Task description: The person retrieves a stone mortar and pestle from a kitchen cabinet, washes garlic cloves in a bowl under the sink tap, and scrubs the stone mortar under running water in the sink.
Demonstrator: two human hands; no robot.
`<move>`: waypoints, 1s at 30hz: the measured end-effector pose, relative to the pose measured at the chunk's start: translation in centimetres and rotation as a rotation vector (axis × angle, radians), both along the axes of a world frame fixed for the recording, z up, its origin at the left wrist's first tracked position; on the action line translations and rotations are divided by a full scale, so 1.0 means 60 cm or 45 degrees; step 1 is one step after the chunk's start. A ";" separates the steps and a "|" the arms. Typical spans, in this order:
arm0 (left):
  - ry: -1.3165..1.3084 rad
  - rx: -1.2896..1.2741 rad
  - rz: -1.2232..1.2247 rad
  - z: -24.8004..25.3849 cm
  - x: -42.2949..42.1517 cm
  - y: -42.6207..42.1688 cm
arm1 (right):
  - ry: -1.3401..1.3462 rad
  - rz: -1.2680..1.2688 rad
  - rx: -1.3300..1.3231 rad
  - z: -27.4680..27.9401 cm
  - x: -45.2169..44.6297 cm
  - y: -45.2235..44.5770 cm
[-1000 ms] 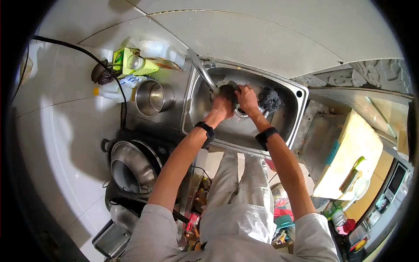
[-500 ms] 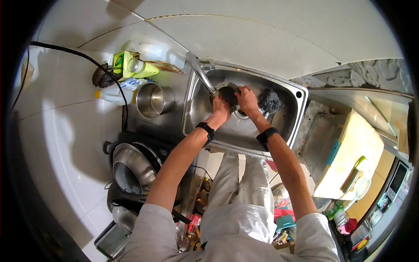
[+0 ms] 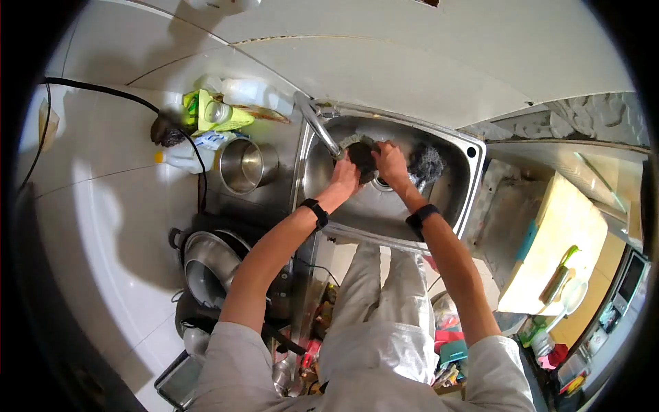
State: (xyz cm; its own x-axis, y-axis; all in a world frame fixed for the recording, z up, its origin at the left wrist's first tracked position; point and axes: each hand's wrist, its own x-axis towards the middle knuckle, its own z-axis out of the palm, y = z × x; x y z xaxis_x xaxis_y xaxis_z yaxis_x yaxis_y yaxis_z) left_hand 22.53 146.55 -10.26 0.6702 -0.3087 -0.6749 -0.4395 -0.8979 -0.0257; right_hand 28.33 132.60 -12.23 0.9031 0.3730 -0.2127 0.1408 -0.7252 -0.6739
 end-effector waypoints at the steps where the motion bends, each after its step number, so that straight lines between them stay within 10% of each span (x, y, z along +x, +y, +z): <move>1: -0.159 -0.039 -0.021 -0.031 -0.001 0.008 | 0.019 0.006 0.006 -0.005 0.001 0.000; 6: -0.740 -0.192 -0.109 -0.105 -0.034 0.022 | -0.037 -0.001 0.038 -0.011 -0.006 -0.004; 8: -0.125 -0.334 0.305 -0.011 -0.004 -0.028 | -0.028 -0.050 0.035 -0.021 -0.008 0.000; 12: -0.127 -0.766 1.060 -0.052 -0.024 -0.064 | 0.082 -0.025 -0.030 0.007 -0.003 -0.001; 17: -0.502 -0.818 0.856 -0.061 -0.059 -0.049 | -0.012 -0.028 0.060 -0.013 -0.008 -0.004; 23: -0.195 0.065 0.249 -0.050 -0.044 -0.012 | -0.025 -0.002 0.044 -0.013 -0.002 -0.003; 30: -0.717 -0.468 0.490 -0.070 -0.012 -0.040 | -0.070 0.009 0.070 -0.023 -0.005 -0.006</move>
State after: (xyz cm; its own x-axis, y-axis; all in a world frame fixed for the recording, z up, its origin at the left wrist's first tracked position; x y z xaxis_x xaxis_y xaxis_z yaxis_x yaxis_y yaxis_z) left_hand 21.83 144.13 -14.43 0.9874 -0.1225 -0.1003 -0.1035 -0.9789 0.1764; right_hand 28.00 132.26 -13.60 0.9102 0.3891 -0.1420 0.1836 -0.6864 -0.7037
